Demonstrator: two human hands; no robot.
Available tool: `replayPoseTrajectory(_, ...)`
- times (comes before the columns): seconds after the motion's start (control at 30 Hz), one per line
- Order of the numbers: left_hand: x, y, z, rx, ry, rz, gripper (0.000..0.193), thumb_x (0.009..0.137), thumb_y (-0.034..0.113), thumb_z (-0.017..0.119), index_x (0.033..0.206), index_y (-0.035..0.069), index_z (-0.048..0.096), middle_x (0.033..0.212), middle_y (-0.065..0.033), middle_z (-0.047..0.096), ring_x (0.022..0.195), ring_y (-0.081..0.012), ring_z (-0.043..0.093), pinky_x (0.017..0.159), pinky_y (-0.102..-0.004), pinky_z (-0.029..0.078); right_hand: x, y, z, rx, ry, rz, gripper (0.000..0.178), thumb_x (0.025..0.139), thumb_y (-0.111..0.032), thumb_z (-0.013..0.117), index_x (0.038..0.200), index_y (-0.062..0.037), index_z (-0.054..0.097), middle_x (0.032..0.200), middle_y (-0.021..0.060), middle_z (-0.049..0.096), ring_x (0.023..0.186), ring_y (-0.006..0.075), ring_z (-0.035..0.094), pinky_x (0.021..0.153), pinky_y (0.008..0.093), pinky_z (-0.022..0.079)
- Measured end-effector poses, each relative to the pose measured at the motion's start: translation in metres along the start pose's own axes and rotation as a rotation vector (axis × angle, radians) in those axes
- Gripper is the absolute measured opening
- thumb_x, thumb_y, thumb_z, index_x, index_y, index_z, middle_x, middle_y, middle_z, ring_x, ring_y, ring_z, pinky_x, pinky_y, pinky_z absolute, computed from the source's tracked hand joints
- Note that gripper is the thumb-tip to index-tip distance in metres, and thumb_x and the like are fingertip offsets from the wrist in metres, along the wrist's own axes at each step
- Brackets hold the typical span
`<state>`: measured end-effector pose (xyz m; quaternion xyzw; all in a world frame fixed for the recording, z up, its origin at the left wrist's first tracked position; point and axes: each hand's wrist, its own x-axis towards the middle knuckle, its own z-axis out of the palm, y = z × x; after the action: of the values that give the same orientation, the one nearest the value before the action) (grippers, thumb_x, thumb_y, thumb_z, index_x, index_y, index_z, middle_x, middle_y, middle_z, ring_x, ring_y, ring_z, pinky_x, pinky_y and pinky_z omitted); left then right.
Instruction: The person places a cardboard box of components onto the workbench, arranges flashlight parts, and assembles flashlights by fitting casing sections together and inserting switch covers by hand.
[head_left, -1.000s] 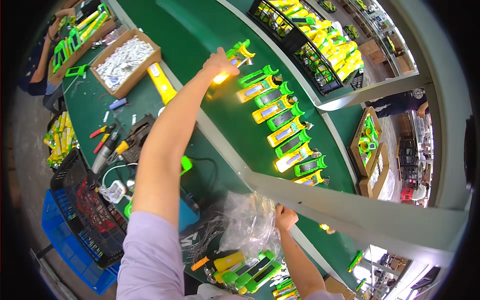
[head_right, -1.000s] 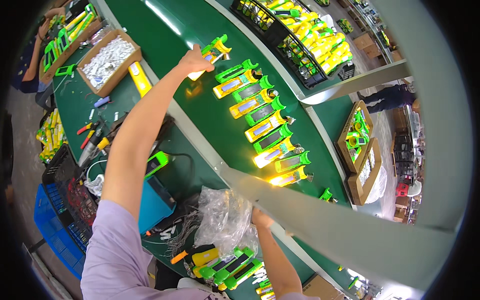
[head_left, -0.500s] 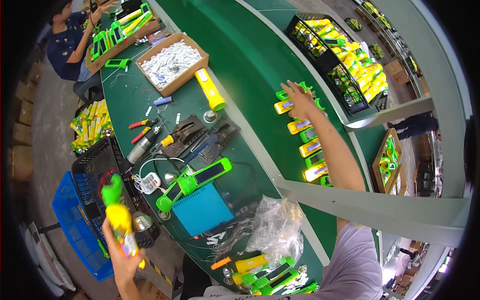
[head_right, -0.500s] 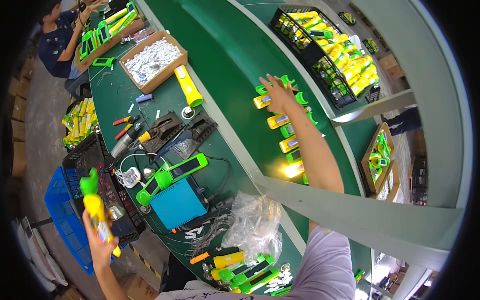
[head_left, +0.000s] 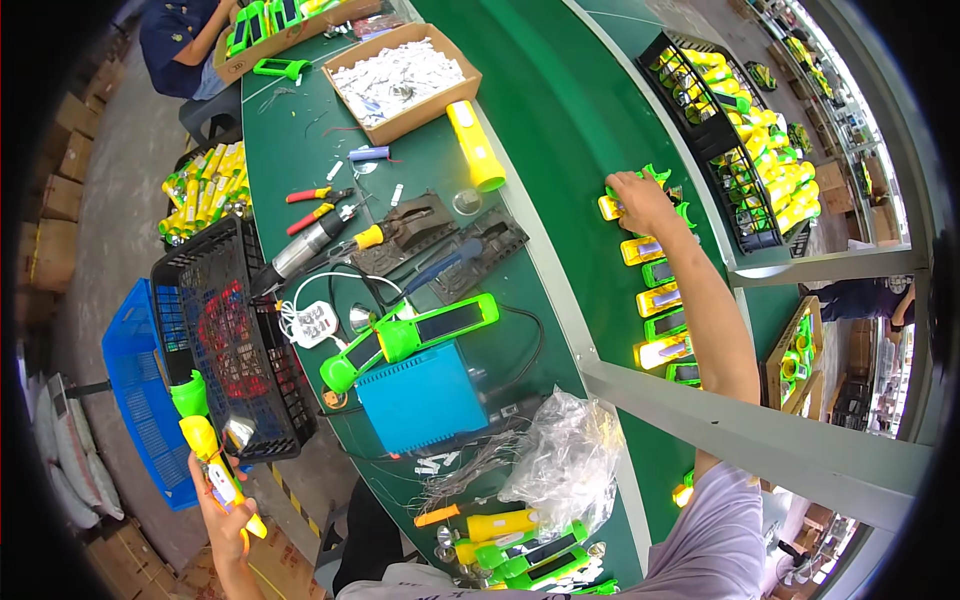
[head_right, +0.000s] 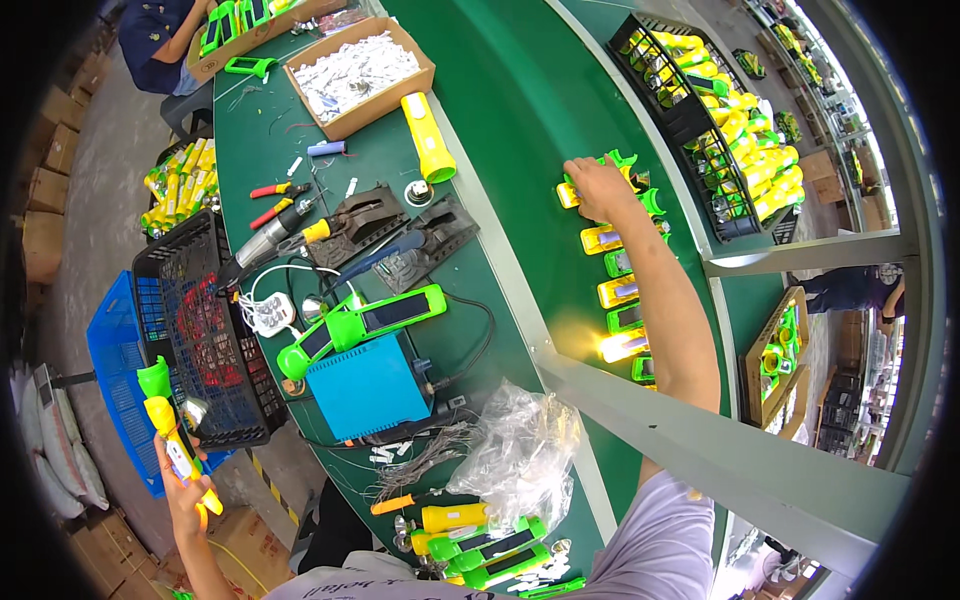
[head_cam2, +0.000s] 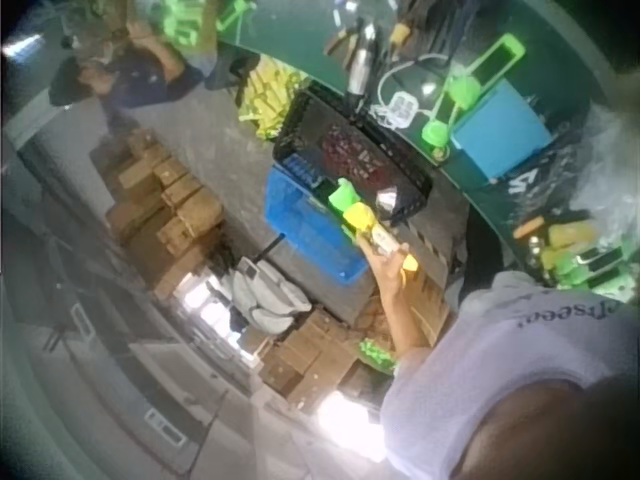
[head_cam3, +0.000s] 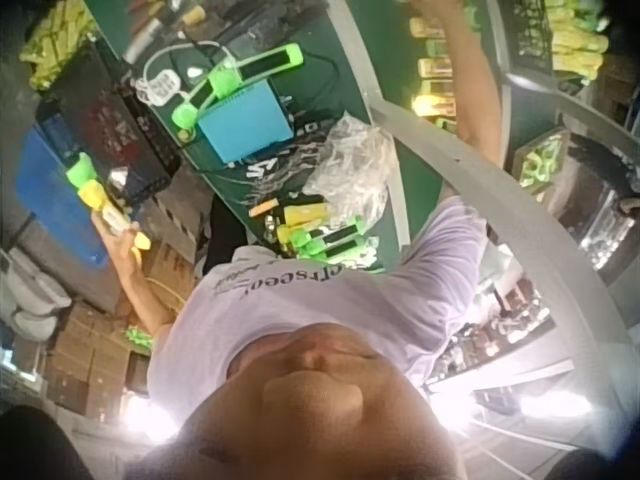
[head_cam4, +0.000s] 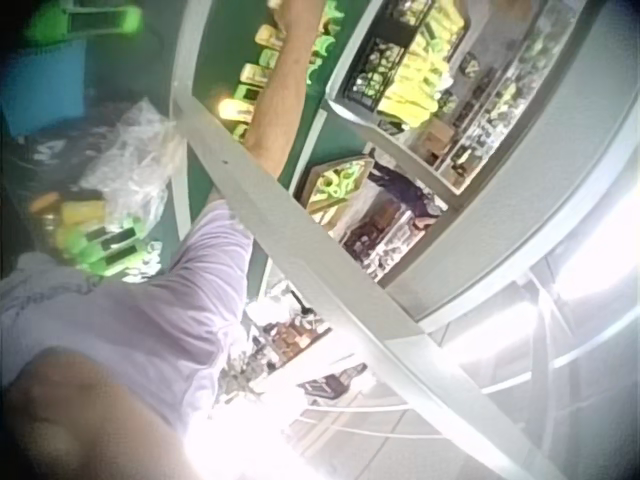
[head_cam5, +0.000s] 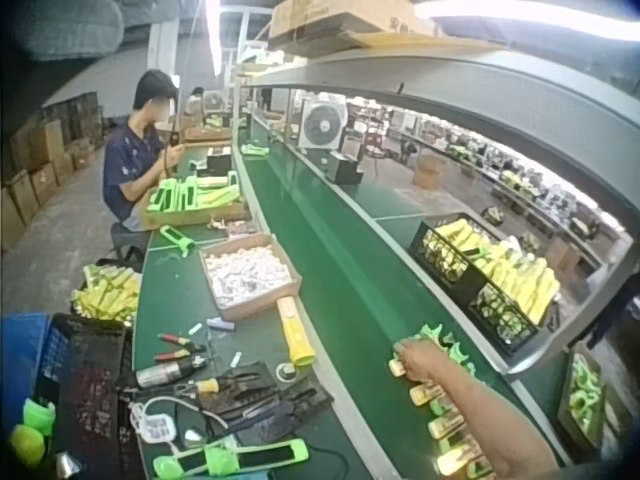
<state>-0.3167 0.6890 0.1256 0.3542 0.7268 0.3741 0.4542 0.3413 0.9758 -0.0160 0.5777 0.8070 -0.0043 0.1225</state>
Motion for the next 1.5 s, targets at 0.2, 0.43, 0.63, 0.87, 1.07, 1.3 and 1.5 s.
replayPoseTrajectory(0.2, -0.001, -0.019, -0.005, -0.034, 0.019, -0.018, 0.107, 0.058, 0.010, 0.068, 0.153, 0.007, 0.019, 0.122, -0.0075, 0.050, 0.101, -0.0186, 0.054, 0.076, -0.0273, 0.051, -0.003, -0.012, -0.014, -0.106, 0.057, -0.168, 0.045, 0.068, 0.002, 0.065, 0.110, -0.0099, 0.055, 0.105, 0.0077, 0.058, 0.111, 0.0283, 0.054, 0.101, 0.0500, 0.041)
replayPoseTrajectory(0.43, 0.001, -0.022, -0.010, -0.140, -0.001, -0.082, 0.109, 0.061, 0.006, 0.069, 0.154, 0.007, 0.013, 0.121, -0.0116, 0.052, 0.101, -0.0207, 0.053, 0.068, -0.0291, 0.054, -0.003, -0.030, -0.039, -0.178, 0.187, -0.244, 0.042, 0.069, 0.002, 0.066, 0.107, -0.0108, 0.055, 0.106, 0.0093, 0.055, 0.111, 0.0290, 0.052, 0.101, 0.0477, 0.041)
replayPoseTrajectory(0.63, -0.015, -0.014, -0.030, -0.176, -0.150, -0.087, 0.113, 0.056, 0.003, 0.072, 0.153, 0.006, 0.014, 0.128, -0.0100, 0.049, 0.106, -0.0220, 0.052, 0.079, -0.0325, 0.052, -0.081, -0.035, -0.091, -0.106, 0.317, -0.078, 0.046, 0.065, 0.004, 0.067, 0.109, -0.0090, 0.055, 0.109, 0.0104, 0.053, 0.111, 0.0306, 0.050, 0.097, 0.0441, 0.043)
replayPoseTrajectory(0.87, -0.069, -0.001, 0.046, -0.080, -0.946, -0.025, 0.104, 0.061, 0.011, 0.087, 0.145, 0.004, 0.025, 0.124, -0.0098, 0.050, 0.108, -0.0224, 0.055, 0.089, -0.0341, 0.049, -0.358, -0.130, -0.109, -0.049, 0.178, 0.176, 0.039, 0.071, -0.008, 0.065, 0.110, -0.0093, 0.060, 0.105, 0.0111, 0.056, 0.110, 0.0299, 0.053, 0.103, 0.0463, 0.039)
replayPoseTrajectory(1.07, -0.166, -0.030, 0.135, 0.101, -1.266, -0.060, 0.094, 0.065, -0.003, 0.075, 0.145, 0.010, 0.026, 0.125, -0.0096, 0.051, 0.103, -0.0193, 0.053, 0.089, -0.0331, 0.046, -0.568, -0.303, -0.096, 0.217, 0.027, 0.426, 0.038, 0.074, -0.006, 0.064, 0.111, -0.0134, 0.058, 0.101, 0.0084, 0.053, 0.108, 0.0271, 0.052, 0.104, 0.0519, 0.037)
replayPoseTrajectory(1.3, -0.275, -0.142, 0.188, 0.457, -1.417, 0.344, 0.088, 0.065, 0.012, 0.078, 0.139, -0.004, 0.033, 0.129, -0.0219, 0.049, 0.116, -0.0323, 0.052, 0.100, -0.0389, 0.041, -0.692, -0.457, -0.018, 0.224, 0.008, 0.485, 0.027, 0.080, -0.018, 0.061, 0.107, -0.0153, 0.058, 0.101, 0.0073, 0.055, 0.108, 0.0244, 0.054, 0.102, 0.0535, 0.039)
replayPoseTrajectory(1.5, -0.384, -0.190, 0.193, 0.690, -1.373, 0.756, 0.083, 0.065, 0.016, 0.077, 0.134, -0.003, 0.036, 0.118, -0.0249, 0.049, 0.110, -0.0424, 0.051, 0.095, -0.0469, 0.043, -0.742, -0.539, 0.015, 0.176, 0.036, 0.484, 0.023, 0.082, -0.020, 0.058, 0.104, -0.0133, 0.057, 0.099, 0.0069, 0.056, 0.108, 0.0243, 0.054, 0.103, 0.0585, 0.037)
